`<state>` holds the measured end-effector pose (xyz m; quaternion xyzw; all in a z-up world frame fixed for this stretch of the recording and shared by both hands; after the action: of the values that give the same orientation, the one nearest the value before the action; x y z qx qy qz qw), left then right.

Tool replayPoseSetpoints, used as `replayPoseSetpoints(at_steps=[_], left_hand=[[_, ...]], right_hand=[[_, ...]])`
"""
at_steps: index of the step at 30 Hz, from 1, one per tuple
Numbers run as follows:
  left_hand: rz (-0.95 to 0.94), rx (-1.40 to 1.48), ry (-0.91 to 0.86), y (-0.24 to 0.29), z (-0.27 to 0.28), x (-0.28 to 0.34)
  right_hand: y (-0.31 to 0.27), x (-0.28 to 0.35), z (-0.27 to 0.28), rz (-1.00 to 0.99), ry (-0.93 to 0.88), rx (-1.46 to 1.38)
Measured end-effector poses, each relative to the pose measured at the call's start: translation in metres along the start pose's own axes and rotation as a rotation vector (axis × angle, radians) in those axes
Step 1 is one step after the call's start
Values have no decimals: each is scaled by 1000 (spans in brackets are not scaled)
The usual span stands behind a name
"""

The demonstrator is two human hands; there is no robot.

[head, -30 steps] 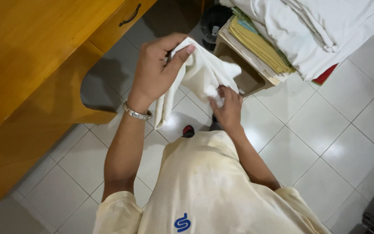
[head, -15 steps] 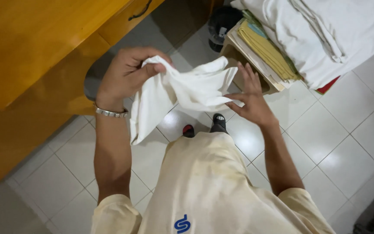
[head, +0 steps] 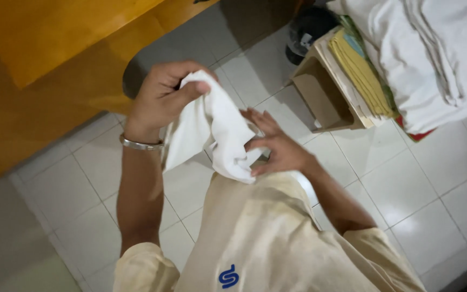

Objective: The person removes a white pillow from a blue pillowcase on a bed, then folds the pillowcase and places it on a nearby wooden table. The person then picks up a white sheet, shakes it out, and folds it neatly on the same table.

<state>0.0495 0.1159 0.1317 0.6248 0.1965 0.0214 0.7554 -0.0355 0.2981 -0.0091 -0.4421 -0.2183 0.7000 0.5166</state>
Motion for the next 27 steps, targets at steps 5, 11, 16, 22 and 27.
replayPoseSetpoints(at_steps=[5,11,16,22,27], left_hand=[[22,-41,65,5,-13,8],[-36,-220,336,-10,-9,-2],[-16,-376,449,-15,-6,-13],[-17,-330,434,-18,-7,-24],[-57,-317,451,-2,-17,-29]], right_hand=[[49,22,-29,-69,138,13],[62,29,-27,-119,369,109],[66,45,-6,25,479,80],[54,48,20,-299,334,63],[52,53,16,-139,335,291]])
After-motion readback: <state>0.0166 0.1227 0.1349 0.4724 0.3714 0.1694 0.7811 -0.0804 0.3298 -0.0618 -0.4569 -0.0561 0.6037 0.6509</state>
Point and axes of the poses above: each hand's wrist, its own x-axis away from the middle knuckle, its own z-axis out of the back of the hand, y = z × x, the point moved 8 cm from there along -x, towards the middle knuckle, and after that the axes turned 2 degrees about -x, right-handed, at the moved point
